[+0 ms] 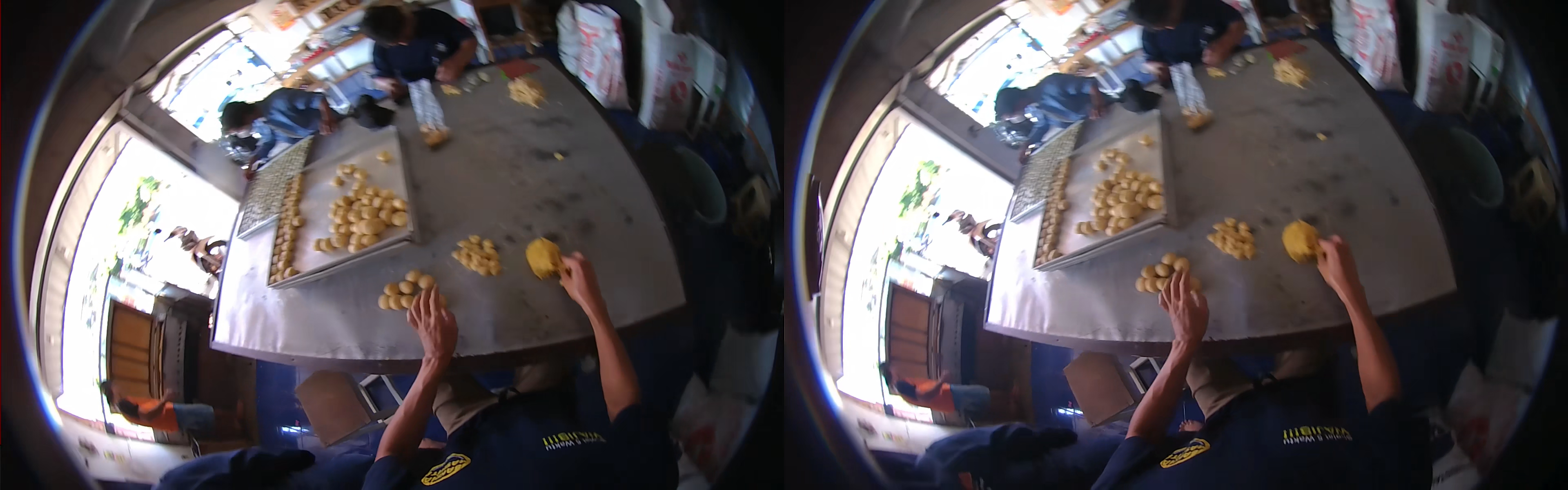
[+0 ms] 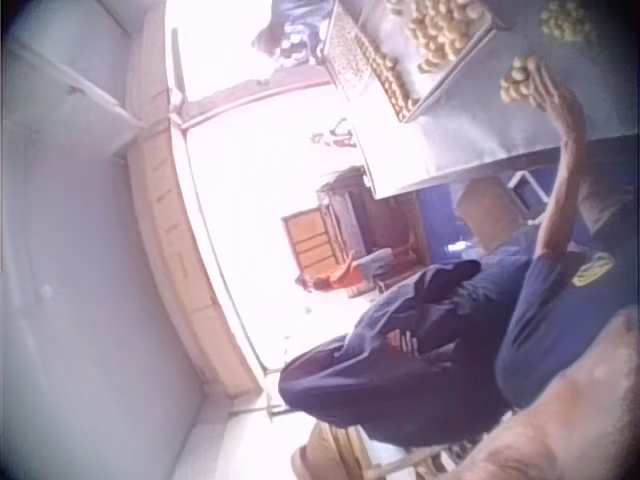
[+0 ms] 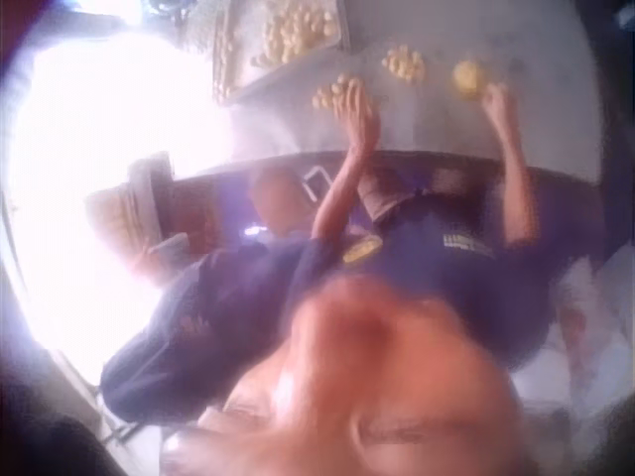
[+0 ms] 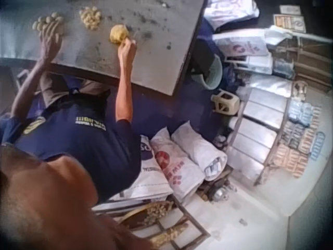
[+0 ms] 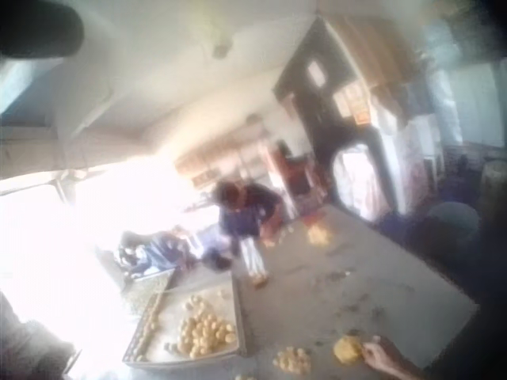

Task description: The person divides a large mass of yellow dough into smaller portions by hand, rolling each piece into a small ball and placing it onto a metal tray alongside other completed dough balls.

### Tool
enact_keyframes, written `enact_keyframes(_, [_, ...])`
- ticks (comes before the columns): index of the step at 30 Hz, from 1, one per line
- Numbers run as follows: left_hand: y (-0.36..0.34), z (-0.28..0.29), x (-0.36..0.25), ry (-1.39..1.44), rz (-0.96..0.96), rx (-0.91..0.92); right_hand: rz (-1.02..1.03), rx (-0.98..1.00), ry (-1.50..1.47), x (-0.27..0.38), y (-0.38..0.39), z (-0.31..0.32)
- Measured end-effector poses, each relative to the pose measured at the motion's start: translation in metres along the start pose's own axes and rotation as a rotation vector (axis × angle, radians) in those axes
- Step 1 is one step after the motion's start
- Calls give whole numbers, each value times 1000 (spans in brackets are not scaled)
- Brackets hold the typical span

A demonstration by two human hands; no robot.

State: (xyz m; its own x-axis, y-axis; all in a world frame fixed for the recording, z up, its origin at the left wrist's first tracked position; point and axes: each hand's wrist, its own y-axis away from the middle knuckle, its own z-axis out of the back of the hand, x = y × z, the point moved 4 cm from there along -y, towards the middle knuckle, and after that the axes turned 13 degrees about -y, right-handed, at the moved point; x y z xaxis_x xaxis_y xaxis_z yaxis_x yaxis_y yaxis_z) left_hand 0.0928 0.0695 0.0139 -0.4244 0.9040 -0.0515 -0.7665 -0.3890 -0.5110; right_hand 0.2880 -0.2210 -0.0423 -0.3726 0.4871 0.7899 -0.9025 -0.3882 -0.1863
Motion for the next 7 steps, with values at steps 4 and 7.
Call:
enact_keyframes(4, [-56,-40,0,332,88,269,76,-36,17,27,15,-2])
enact_keyframes(7, [-64,-113,10,480,94,369,24,-66,112,34,-3,-23])
